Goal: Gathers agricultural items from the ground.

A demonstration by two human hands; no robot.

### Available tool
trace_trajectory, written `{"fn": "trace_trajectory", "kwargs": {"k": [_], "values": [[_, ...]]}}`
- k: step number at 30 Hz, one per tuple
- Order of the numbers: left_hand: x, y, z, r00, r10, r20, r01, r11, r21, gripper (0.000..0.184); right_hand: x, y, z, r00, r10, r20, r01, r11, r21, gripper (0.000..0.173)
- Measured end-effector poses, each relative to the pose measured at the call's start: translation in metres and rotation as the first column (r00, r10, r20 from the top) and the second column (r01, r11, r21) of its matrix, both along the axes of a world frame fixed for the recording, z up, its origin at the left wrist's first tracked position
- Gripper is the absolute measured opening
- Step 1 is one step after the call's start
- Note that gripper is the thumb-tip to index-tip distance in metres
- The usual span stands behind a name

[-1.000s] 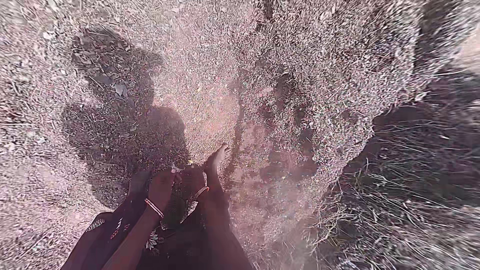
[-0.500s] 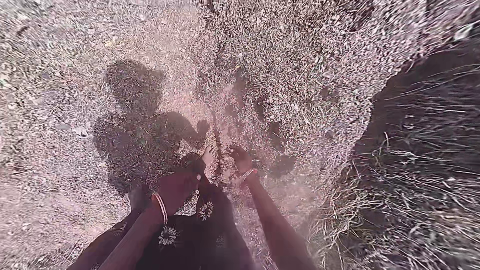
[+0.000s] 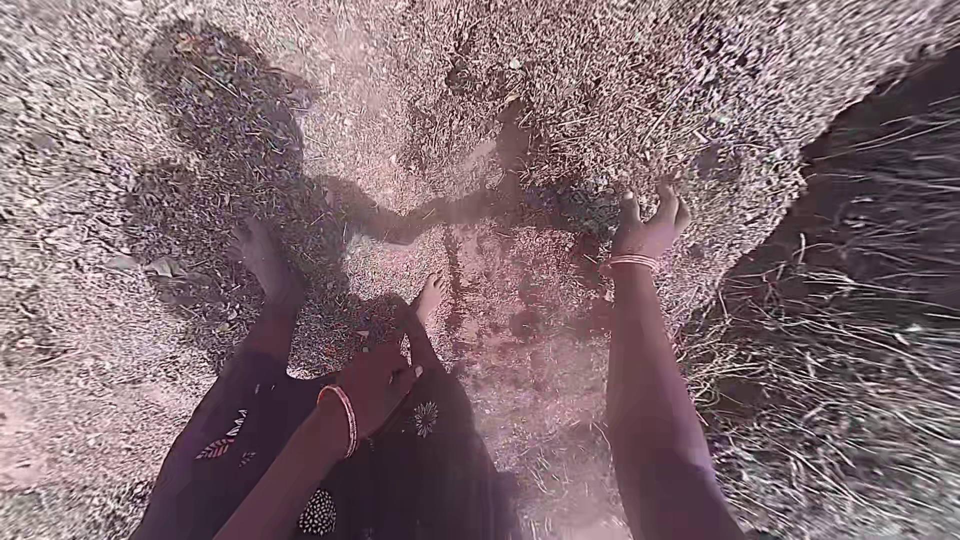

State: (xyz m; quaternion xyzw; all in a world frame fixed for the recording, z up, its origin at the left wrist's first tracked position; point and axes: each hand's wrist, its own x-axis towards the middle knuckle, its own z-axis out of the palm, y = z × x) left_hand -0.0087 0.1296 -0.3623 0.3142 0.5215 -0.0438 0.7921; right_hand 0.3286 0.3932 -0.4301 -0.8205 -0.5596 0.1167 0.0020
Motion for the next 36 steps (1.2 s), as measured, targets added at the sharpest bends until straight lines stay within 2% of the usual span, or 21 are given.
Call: {"fn": "trace_trajectory", "kwargs": {"k": [2, 4, 5, 7, 9, 10, 11, 12, 14, 15, 17, 20, 22, 24, 26, 28, 32, 36], "values": [[-0.021, -0.005, 0.01, 0.999, -0.031, 0.008, 0.031, 0.998, -0.049, 0.041, 0.044, 0.013, 0.011, 0.957, -0.25, 0.149, 0.253, 0.968, 0.0, 0.071], [-0.035, -0.004, 0.019, 0.998, -0.06, -0.023, 0.059, 0.997, -0.041, 0.041, 0.077, 0.02, 0.02, 0.872, -0.457, 0.174, 0.458, 0.888, 0.041, 0.077], [-0.037, -0.003, 0.022, 0.998, -0.039, -0.049, 0.038, 0.999, -0.014, 0.04, 0.084, 0.022, 0.021, 0.843, -0.525, 0.12, 0.524, 0.851, 0.039, 0.078], [-0.036, 0.003, 0.02, 0.996, -0.019, -0.087, 0.023, 0.999, 0.041, 0.039, 0.083, 0.023, 0.01, 0.817, -0.568, -0.099, 0.566, 0.823, -0.042, 0.082], [-0.025, 0.016, 0.01, 0.985, -0.153, -0.08, 0.153, 0.988, -0.004, 0.044, 0.067, 0.022, -0.018, 0.787, -0.553, -0.274, 0.53, 0.833, -0.159, 0.088], [-0.018, 0.025, 0.003, 0.966, -0.25, -0.071, 0.248, 0.968, -0.042, 0.048, 0.051, 0.027, -0.034, 0.811, -0.516, -0.276, 0.483, 0.857, -0.182, 0.09], [-0.01, 0.034, -0.004, 0.939, -0.338, -0.069, 0.333, 0.94, -0.075, 0.051, 0.032, 0.033, -0.048, 0.867, -0.458, -0.198, 0.429, 0.887, -0.174, 0.094], [-0.001, 0.038, -0.01, 0.915, -0.396, -0.073, 0.389, 0.917, -0.09, 0.053, 0.009, 0.034, -0.054, 0.915, -0.396, -0.074, 0.382, 0.911, -0.156, 0.098], [0.016, 0.038, -0.019, 0.906, -0.418, -0.067, 0.414, 0.908, -0.061, 0.053, -0.04, 0.03, -0.056, 0.96, -0.212, 0.181, 0.242, 0.957, -0.16, 0.105], [0.022, 0.036, -0.023, 0.907, -0.417, -0.06, 0.415, 0.909, -0.04, 0.053, -0.064, 0.027, -0.057, 0.96, -0.093, 0.265, 0.144, 0.973, -0.181, 0.106], [0.03, 0.036, -0.03, 0.904, -0.426, -0.046, 0.425, 0.905, -0.016, 0.053, -0.105, 0.026, -0.066, 0.939, 0.136, 0.317, -0.061, 0.97, -0.237, 0.104], [0.038, 0.039, -0.04, 0.9, -0.432, -0.056, 0.432, 0.902, -0.018, 0.052, -0.12, 0.031, -0.086, 0.874, 0.37, 0.316, -0.229, 0.886, -0.404, 0.091], [0.039, 0.041, -0.046, 0.913, -0.397, -0.097, 0.4, 0.917, 0.007, 0.05, -0.094, 0.035, -0.095, 0.816, 0.48, 0.322, -0.278, 0.815, -0.509, 0.078], [0.039, 0.044, -0.052, 0.918, -0.377, -0.123, 0.382, 0.924, 0.013, 0.051, -0.055, 0.038, -0.09, 0.769, 0.547, 0.331, -0.314, 0.774, -0.551, 0.069], [0.038, 0.046, -0.056, 0.914, -0.381, -0.142, 0.387, 0.922, 0.012, 0.051, -0.015, 0.035, -0.069, 0.758, 0.559, 0.338, -0.308, 0.762, -0.569, 0.059], [0.037, 0.048, -0.056, 0.917, -0.369, -0.149, 0.374, 0.927, 0.008, 0.05, 0.028, 0.027, -0.04, 0.776, 0.509, 0.372, -0.235, 0.781, -0.578, 0.052], [0.036, 0.051, -0.055, 0.929, -0.332, -0.166, 0.343, 0.939, 0.04, 0.049, 0.113, 0.008, 0.008, 0.82, 0.394, 0.415, -0.083, 0.799, -0.596, 0.066], [0.039, 0.053, -0.055, 0.925, -0.344, -0.16, 0.355, 0.934, 0.039, 0.049, 0.178, -0.009, 0.026, 0.815, 0.291, 0.501, 0.099, 0.782, -0.615, 0.067]]}}
